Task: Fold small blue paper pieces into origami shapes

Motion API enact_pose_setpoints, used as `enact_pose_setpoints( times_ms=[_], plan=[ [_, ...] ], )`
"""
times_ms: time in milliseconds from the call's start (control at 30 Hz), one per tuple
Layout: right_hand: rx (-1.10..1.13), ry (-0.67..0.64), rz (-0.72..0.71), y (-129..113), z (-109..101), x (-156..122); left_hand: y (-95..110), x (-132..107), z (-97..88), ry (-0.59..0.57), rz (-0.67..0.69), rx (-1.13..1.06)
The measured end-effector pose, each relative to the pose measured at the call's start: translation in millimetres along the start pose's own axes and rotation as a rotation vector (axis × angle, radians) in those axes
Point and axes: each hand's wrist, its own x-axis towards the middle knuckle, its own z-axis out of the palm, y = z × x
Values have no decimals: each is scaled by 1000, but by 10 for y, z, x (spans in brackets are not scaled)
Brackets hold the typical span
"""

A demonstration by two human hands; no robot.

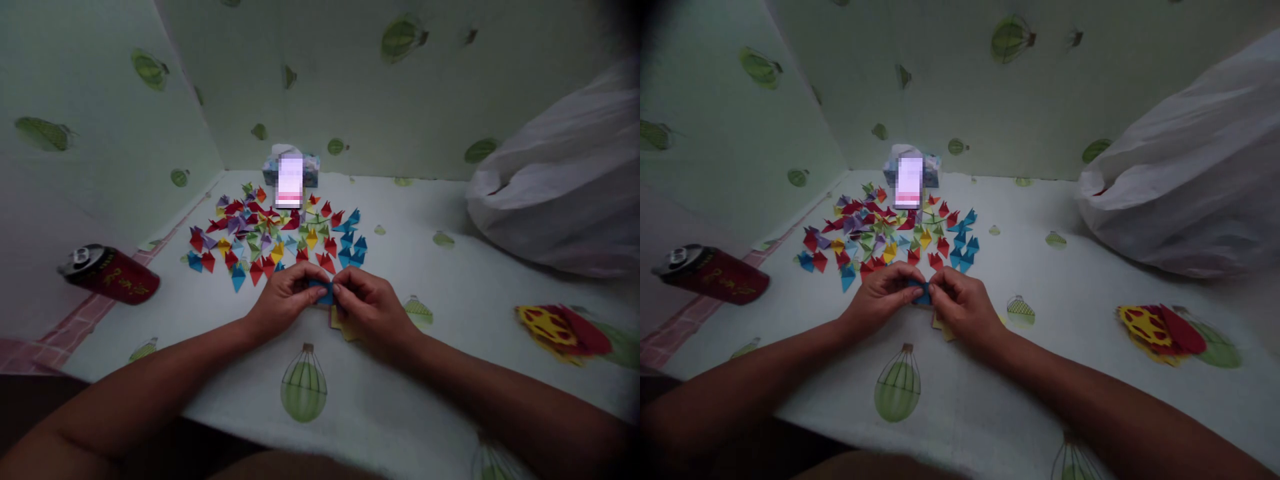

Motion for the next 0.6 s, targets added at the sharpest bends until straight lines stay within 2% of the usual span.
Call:
enact_pose_setpoints(
  times_ms=[600],
  plan=[
    [-184,-26,-147,20,-18,-8,-17,20,-59,-65,-72,167]
  ],
)
